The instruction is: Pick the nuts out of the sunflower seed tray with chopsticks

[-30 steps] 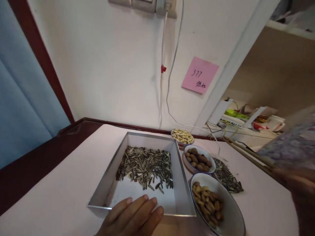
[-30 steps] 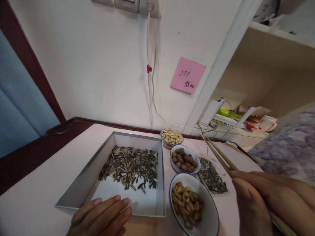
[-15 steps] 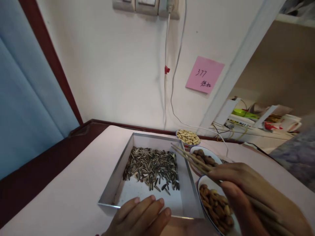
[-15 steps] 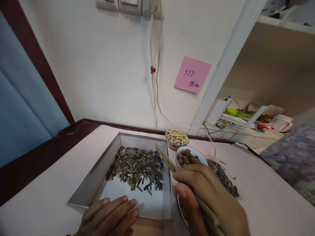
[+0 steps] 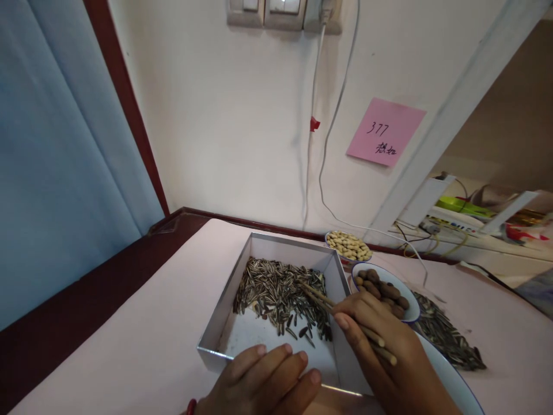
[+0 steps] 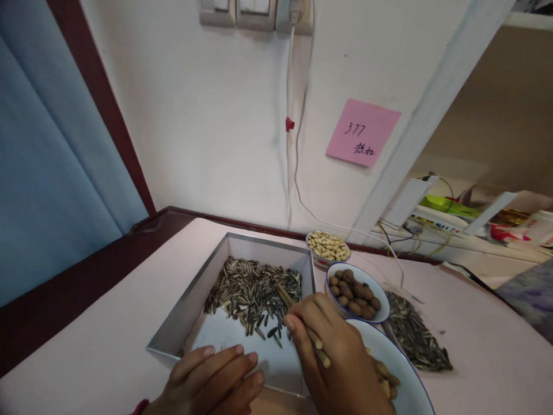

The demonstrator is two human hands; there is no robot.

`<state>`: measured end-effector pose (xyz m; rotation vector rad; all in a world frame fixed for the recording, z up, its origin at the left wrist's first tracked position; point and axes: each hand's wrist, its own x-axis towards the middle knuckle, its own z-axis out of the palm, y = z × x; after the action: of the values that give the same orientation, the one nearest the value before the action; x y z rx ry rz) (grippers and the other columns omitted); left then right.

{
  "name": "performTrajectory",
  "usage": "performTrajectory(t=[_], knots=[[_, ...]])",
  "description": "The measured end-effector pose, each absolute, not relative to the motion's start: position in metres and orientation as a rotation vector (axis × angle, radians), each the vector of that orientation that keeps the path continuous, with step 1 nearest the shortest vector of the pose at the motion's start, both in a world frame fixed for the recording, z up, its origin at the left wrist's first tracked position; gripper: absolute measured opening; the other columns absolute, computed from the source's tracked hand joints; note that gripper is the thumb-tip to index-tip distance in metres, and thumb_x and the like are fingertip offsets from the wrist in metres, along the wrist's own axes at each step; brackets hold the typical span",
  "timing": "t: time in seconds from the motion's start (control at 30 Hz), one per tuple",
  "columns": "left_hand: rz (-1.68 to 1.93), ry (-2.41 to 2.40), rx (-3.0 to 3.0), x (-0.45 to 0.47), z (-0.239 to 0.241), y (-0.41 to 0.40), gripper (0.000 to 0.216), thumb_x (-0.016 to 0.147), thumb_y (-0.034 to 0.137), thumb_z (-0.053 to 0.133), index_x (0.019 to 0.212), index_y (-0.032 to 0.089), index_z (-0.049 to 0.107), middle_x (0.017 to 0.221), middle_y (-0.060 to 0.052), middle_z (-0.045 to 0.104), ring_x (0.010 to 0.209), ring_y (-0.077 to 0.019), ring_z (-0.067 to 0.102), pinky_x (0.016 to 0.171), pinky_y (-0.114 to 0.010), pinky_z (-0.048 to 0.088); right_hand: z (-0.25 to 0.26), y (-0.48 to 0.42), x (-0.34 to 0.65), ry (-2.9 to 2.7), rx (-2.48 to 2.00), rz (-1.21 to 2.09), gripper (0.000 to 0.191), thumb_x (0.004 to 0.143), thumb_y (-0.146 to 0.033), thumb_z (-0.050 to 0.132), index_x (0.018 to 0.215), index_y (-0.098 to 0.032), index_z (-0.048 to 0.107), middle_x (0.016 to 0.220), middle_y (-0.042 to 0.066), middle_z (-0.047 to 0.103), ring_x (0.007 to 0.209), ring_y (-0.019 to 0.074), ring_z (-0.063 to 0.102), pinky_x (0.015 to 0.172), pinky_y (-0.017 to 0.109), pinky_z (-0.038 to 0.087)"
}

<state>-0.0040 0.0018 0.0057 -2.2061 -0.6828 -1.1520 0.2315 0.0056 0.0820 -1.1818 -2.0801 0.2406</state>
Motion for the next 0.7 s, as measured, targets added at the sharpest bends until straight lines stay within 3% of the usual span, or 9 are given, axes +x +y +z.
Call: performTrajectory(t=[0.47, 0.7], knots=[[-1.170, -0.684, -2.235, -0.002, 0.007, 0.002, 0.022, 0.105, 0.029, 0.052, 0.107, 0.035, 0.074, 0.108, 0.016, 0.076, 0.107, -0.0053, 0.062, 0.088, -0.027, 0.042, 0.085, 0.002, 0.234, -2.068, -1.138, 0.186, 0.023, 0.108, -0.021, 0.044, 0.088, -0.022, 0.057, 0.081, 0.000, 0.059, 0.074, 0.0128, 0.058, 0.067, 0.023, 0.046], [-1.174, -0.683, -2.245, -0.003, 0.007, 0.004, 0.027, 0.107, 0.029, 0.048, 0.106, 0.035, 0.074, 0.109, 0.015, 0.075, 0.108, -0.0061, 0.061, 0.091, -0.027, 0.041, 0.108, -0.013, 0.231, -1.958, -1.106, 0.076, 0.020, 0.107, -0.026, 0.048, 0.094, -0.024, 0.062, 0.089, 0.003, 0.065, 0.082, 0.0155, 0.066, 0.071, 0.023, 0.053]])
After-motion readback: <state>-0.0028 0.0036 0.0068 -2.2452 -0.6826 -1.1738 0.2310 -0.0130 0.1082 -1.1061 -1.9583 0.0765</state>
